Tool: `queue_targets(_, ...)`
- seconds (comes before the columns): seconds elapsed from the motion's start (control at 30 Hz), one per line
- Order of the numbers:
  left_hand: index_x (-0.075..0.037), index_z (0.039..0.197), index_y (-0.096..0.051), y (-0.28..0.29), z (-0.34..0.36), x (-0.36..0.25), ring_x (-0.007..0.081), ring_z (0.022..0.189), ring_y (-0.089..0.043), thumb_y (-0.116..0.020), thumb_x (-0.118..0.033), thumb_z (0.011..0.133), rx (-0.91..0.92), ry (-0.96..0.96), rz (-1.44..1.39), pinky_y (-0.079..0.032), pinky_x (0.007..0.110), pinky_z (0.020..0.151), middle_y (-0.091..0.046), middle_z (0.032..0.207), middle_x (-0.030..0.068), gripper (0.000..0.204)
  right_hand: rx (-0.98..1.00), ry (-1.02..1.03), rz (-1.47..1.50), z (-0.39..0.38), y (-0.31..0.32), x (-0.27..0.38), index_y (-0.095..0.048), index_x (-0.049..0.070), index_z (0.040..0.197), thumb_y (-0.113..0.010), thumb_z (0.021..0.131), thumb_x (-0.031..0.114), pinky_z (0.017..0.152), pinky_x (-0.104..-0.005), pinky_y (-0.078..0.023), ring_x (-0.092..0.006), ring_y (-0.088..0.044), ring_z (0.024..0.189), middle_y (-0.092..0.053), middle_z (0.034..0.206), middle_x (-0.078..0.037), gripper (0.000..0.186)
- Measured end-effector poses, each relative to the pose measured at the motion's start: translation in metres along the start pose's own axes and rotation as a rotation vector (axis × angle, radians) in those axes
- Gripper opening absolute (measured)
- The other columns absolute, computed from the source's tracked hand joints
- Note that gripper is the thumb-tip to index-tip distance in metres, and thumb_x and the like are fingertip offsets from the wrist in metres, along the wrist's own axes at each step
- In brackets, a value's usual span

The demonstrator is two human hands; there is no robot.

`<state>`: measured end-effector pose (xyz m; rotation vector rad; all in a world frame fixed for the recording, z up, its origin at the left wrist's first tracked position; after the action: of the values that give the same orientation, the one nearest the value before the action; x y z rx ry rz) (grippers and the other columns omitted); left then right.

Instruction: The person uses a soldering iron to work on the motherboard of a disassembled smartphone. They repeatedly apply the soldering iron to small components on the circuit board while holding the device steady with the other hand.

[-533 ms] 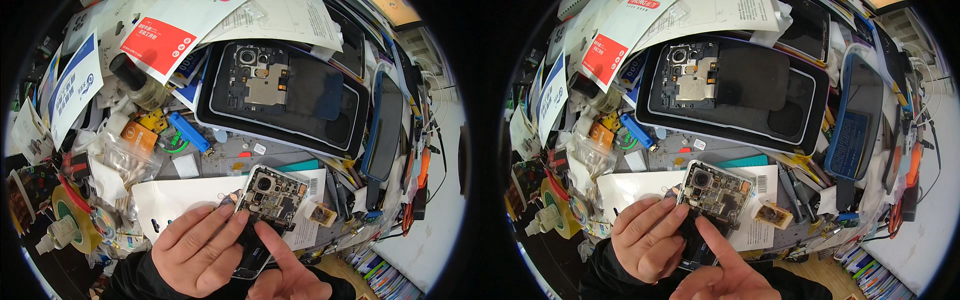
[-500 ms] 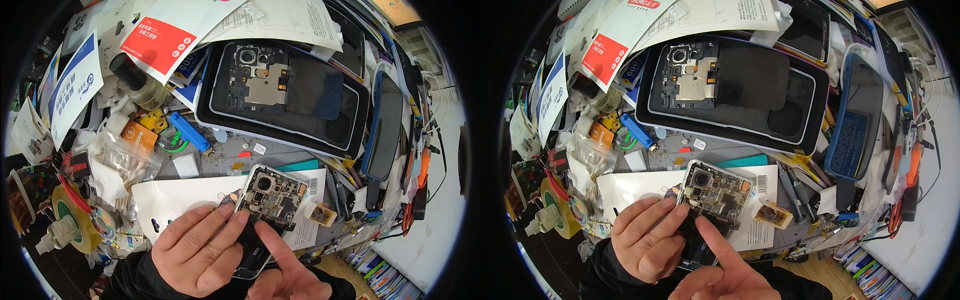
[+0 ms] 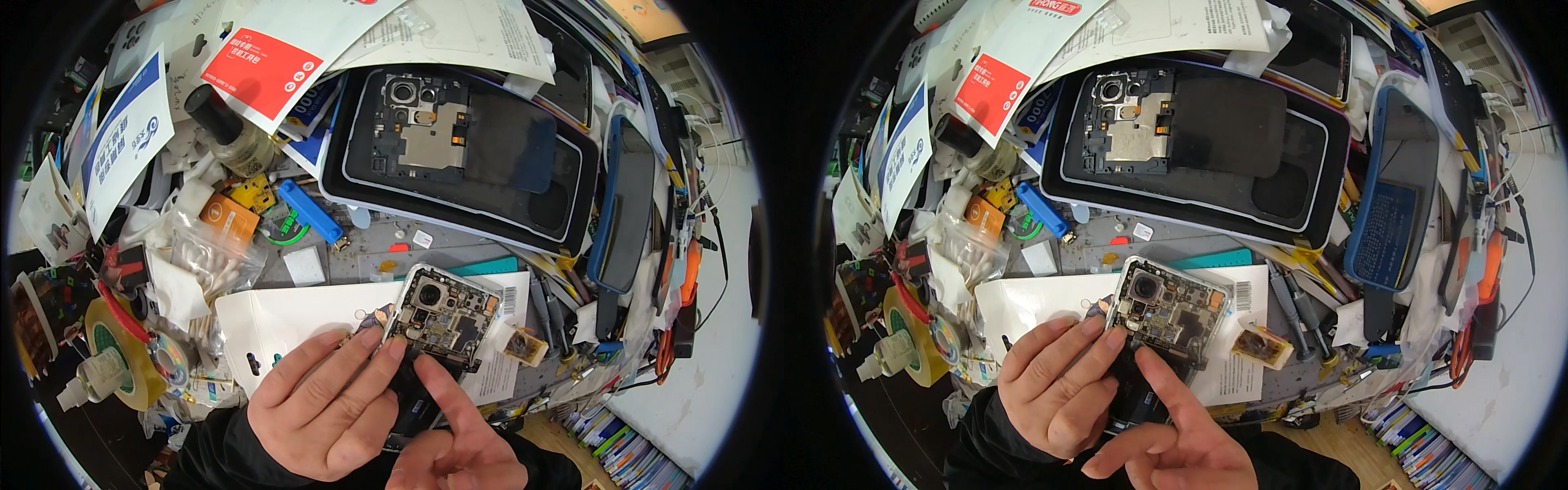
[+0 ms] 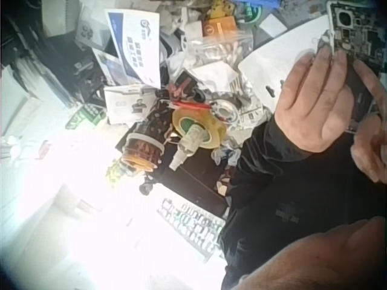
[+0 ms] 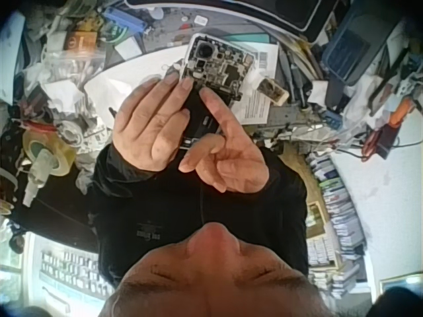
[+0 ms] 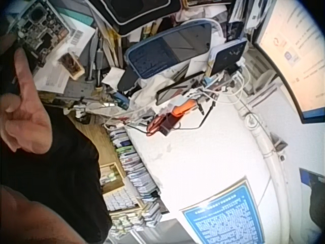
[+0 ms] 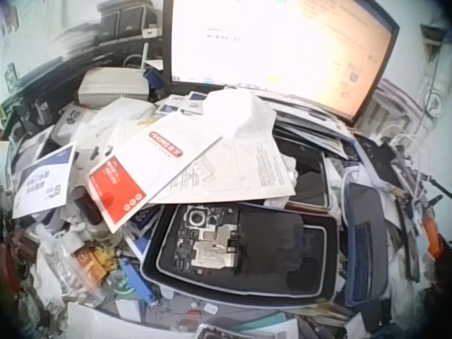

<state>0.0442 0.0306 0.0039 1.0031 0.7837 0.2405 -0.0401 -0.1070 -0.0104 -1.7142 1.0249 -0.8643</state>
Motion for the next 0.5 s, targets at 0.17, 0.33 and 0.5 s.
queue_targets(0.17,-0.007,0.104,-0.056,0.0,0.0,0.003,0.035,0.115,-0.073,-0.075,-0.008,0.088,-0.015,0.024,-0.066,-0.057,0.048,0.099,-0.076,0.121,0.0185,0.025,0.114,0.039,-0.065,0.002,0.003,-0.002,0.008,0.017,0.17,-0.054,0.105,0.005,0.06,-0.0231,-0.048,-0.0131,-0.061,0.059,-0.068,0.129,-0.031,0.09)
queue_targets(0.33,-0.006,0.108,-0.059,0.005,0.004,0.006,0.0354,0.113,-0.074,-0.082,-0.006,0.081,-0.02,0.068,-0.13,-0.057,0.047,0.096,-0.076,0.118,0.0194,0.036,0.068,-0.013,-0.376,-0.003,0.003,-0.003,0.011,0.019,0.17,-0.051,0.108,0.003,0.063,-0.023,-0.048,-0.0103,-0.059,0.063,-0.07,0.128,-0.027,0.089)
queue_targets(0.5,-0.005,0.111,-0.061,0.009,0.009,0.008,0.0313,0.097,-0.074,-0.085,0.004,0.072,-0.133,0.208,-0.27,-0.056,0.04,0.084,-0.078,0.112,0.0167,0.047,0.084,-0.019,-0.516,0.0,-0.003,-0.003,0.015,0.018,0.169,-0.053,0.106,0.001,0.066,-0.0215,-0.045,-0.0063,-0.056,0.067,-0.072,0.122,-0.022,0.094)
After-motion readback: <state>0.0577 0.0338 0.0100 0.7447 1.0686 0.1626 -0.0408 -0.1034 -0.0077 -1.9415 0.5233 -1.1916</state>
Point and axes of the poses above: each hand's wrist, its own z-axis towards the middle knuckle, its own y-axis out of the back of the hand, x = y × z, the point moved 4 cm from there along z, towards the middle knuckle
